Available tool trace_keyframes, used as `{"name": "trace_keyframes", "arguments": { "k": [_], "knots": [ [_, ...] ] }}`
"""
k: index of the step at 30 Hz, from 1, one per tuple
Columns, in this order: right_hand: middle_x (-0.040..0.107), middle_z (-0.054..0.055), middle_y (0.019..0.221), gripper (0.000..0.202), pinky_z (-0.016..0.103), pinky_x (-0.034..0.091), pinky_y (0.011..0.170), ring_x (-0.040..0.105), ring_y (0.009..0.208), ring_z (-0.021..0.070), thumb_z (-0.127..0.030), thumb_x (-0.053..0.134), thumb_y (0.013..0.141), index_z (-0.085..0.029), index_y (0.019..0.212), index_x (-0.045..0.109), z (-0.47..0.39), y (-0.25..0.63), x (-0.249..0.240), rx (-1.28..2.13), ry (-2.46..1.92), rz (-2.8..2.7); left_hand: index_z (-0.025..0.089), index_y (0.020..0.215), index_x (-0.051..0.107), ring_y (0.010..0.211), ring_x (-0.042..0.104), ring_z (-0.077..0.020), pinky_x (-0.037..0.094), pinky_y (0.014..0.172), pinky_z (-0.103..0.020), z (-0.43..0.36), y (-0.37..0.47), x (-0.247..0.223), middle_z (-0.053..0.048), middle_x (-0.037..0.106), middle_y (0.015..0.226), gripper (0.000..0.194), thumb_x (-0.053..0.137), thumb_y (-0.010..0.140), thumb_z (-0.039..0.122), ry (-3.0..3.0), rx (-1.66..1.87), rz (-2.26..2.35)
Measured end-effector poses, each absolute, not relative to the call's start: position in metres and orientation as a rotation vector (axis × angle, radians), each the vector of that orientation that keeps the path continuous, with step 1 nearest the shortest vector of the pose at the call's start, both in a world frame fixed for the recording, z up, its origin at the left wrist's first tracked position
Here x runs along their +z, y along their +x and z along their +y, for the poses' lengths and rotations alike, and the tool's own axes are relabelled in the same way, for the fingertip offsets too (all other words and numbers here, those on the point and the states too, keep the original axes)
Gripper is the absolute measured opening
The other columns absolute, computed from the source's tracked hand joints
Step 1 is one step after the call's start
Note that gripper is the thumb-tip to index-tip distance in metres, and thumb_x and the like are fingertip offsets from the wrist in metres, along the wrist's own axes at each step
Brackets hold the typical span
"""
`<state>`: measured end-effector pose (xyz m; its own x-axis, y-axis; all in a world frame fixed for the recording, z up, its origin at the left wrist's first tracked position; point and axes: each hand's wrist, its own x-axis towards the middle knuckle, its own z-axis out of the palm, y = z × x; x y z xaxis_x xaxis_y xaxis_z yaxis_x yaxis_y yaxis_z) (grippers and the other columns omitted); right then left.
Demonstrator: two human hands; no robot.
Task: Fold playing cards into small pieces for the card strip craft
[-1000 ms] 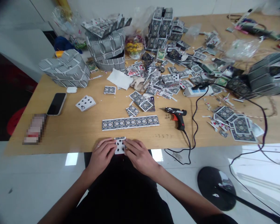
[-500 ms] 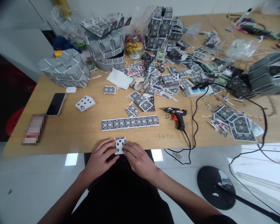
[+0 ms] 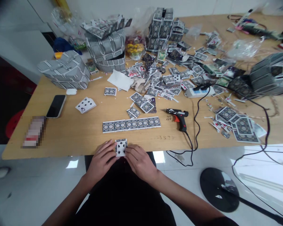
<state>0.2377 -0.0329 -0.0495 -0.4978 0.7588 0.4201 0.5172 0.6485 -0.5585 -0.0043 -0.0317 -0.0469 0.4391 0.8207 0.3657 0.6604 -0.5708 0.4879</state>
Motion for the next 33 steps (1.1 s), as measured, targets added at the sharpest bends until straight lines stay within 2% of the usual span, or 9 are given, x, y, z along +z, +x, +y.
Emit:
{"name": "trace_keyframes", "arguments": {
  "k": [17,25,33],
  "knots": [
    [0.081,0.01,0.113,0.026,0.047,0.066,0.098,0.074,0.11,0.0274,-0.01,0.062,0.105,-0.019,0.127,0.073,-0.027,0.236,-0.042,0.516,-0.993,-2.232,0.023,0.098,0.074,0.135,0.07,-0.029,0.061,0.114,-0.055,-0.028,-0.002,-0.043,-0.005,0.08,0.131,0.002,0.074,0.099,0.021,2.423,0.892,1.297],
    [0.078,0.011,0.106,0.017,0.048,0.066,0.096,0.071,0.106,0.0284,-0.011,0.061,0.106,-0.018,0.115,0.074,-0.023,0.233,-0.039,0.552,-1.068,-2.245,0.023,0.102,0.076,0.129,0.073,-0.0282,0.062,0.11,-0.053,-0.026,0.0,-0.04,-0.004,0.08,0.129,0.007,0.072,0.1,0.018,2.436,0.88,1.322],
    [0.077,0.011,0.114,0.029,0.049,0.064,0.102,0.071,0.116,0.0292,-0.007,0.057,0.104,-0.021,0.123,0.073,-0.022,0.233,-0.039,0.592,-1.087,-2.225,0.025,0.106,0.077,0.118,0.076,-0.0256,0.062,0.106,-0.048,-0.019,0.0,-0.039,-0.005,0.082,0.119,0.009,0.069,0.102,0.024,2.415,0.837,1.347]
  ]
}}
